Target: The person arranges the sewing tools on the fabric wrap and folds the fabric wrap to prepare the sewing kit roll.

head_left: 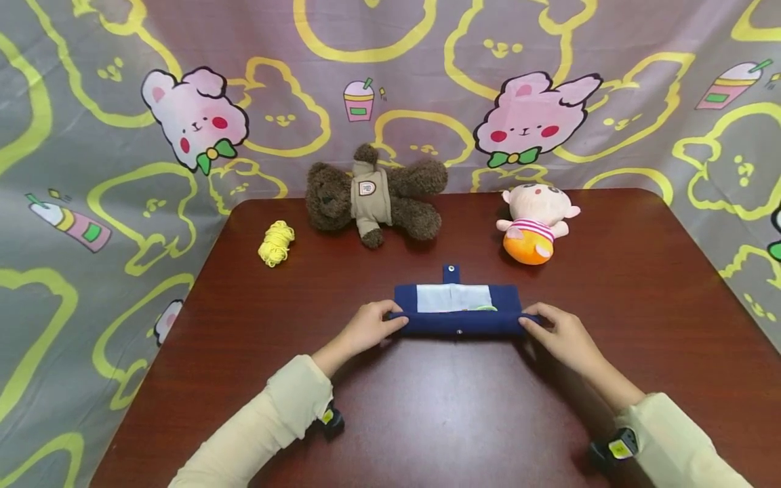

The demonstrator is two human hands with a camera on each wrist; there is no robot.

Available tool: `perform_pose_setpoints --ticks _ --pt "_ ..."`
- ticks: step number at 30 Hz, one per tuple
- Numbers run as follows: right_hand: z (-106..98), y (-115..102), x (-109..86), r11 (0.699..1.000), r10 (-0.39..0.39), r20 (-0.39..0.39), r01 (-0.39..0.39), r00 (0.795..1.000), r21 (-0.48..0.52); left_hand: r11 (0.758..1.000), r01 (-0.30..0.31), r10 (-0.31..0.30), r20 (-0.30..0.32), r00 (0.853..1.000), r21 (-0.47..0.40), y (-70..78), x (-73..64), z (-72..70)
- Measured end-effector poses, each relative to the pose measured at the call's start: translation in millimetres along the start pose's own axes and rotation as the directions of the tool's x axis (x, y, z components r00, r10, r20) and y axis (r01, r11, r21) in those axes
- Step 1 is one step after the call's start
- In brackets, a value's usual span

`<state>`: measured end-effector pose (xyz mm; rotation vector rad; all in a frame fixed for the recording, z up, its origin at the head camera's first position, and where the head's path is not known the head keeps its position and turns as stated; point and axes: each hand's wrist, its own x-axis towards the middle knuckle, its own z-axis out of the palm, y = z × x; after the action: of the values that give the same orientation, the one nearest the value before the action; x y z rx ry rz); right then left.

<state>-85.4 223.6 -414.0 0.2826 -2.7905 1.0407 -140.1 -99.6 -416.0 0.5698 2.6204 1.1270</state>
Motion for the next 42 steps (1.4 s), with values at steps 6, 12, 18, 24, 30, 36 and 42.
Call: perform_pose_setpoints --ticks 6,12,18,24,30,36,42 --pt "-1 0 13.1 0.992 0.111 0.014 -0.112 0.994 0.063 0.976 0.142 -0.146 -0.011 0.989 -0.164 -1.9 14.2 0.8" --pt "-5 2 32.4 0.975 0.187 0.064 -0.193 0.98 0.109 0.973 0.156 -0.164 -0.038 0.986 -0.171 -3.2 31.7 -0.9" --pt "-4 8 47.9 0.968 0.229 0.079 -0.235 0.97 0.086 0.979 0.165 -0.174 -0.064 0.983 -0.121 -3.7 44.8 0.8" --pt "-3 8 54.8 0.966 0.252 0.064 -0.255 0.966 0.047 0.974 0.193 -0.201 -0.056 0.978 -0.116 -1.5 55.5 3.7" --pt "0 11 54.6 0.96 0.263 0.068 -0.268 0.962 0.078 0.971 0.217 -0.223 -0.056 0.973 -0.103 -2.7 59.5 4.8" --pt "-5 21 43.7 0.872 0.282 0.214 -0.343 0.935 0.35 0.957 0.237 -0.244 -0.021 0.97 -0.167 -4.4 57.2 5.3" --pt "-8 24 36.7 0.82 0.259 0.279 -0.363 0.925 0.443 0.95 0.256 -0.263 -0.016 0.965 -0.18 -7.0 57.0 4.7"
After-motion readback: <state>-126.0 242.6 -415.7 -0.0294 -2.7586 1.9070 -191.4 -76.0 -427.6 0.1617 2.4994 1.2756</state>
